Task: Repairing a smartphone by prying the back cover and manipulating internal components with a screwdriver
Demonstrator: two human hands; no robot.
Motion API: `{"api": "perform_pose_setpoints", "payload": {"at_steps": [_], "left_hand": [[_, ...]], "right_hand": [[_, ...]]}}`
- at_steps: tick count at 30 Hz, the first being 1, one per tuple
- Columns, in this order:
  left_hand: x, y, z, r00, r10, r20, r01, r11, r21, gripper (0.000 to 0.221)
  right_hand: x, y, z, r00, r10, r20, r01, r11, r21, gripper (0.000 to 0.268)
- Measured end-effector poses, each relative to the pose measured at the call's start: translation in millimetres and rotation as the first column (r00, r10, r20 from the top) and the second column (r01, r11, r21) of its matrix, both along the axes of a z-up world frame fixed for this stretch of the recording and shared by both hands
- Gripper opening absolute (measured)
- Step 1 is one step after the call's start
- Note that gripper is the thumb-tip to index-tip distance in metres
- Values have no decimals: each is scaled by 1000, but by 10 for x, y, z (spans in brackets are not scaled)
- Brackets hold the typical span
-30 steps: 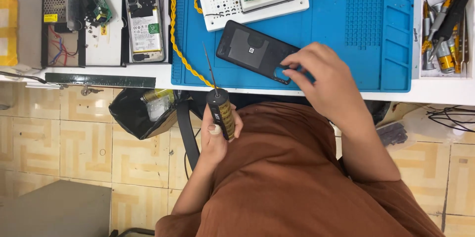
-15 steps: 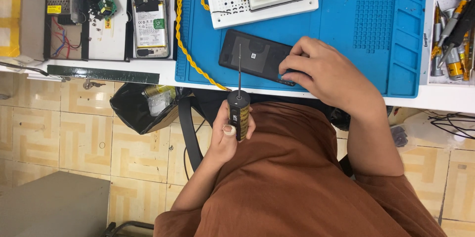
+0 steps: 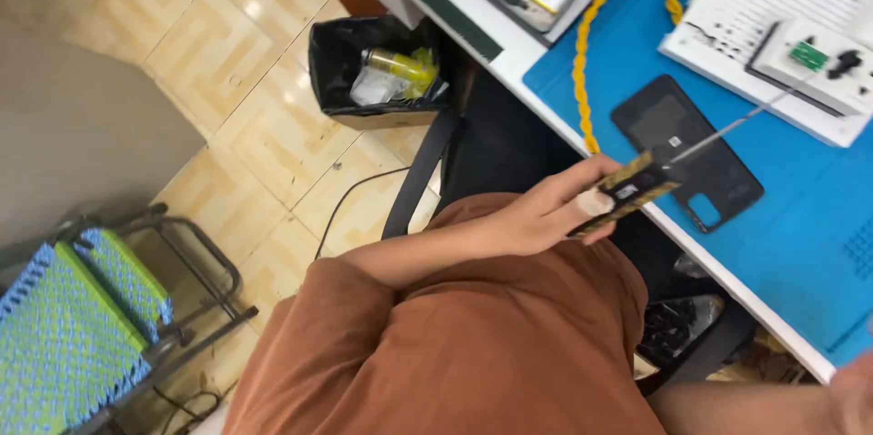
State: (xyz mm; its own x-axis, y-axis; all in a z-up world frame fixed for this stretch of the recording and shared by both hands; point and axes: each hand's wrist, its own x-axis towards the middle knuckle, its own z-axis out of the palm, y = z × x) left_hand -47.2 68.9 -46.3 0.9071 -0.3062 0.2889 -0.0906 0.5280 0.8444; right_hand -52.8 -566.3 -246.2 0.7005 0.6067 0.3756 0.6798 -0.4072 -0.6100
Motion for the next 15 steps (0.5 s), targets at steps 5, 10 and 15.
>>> {"api": "perform_pose_setpoints", "payload": {"at_steps": [5,10,15], "left_hand": [[169,-299,-175,991,115,71,-110,992,-69,26],[-1,-402,-305,997,77,32,-78,997,29,26],[-111,-230,-229,996,73,-51,-60,976,210,67]], "right_hand": [[558,21,-295,989,121,83,-124,992,24,4],[212,4125,2239,980,137,145,-141,990,17,7],[-169,5086,2890,984,53,171,-65,996,64,34]]}}
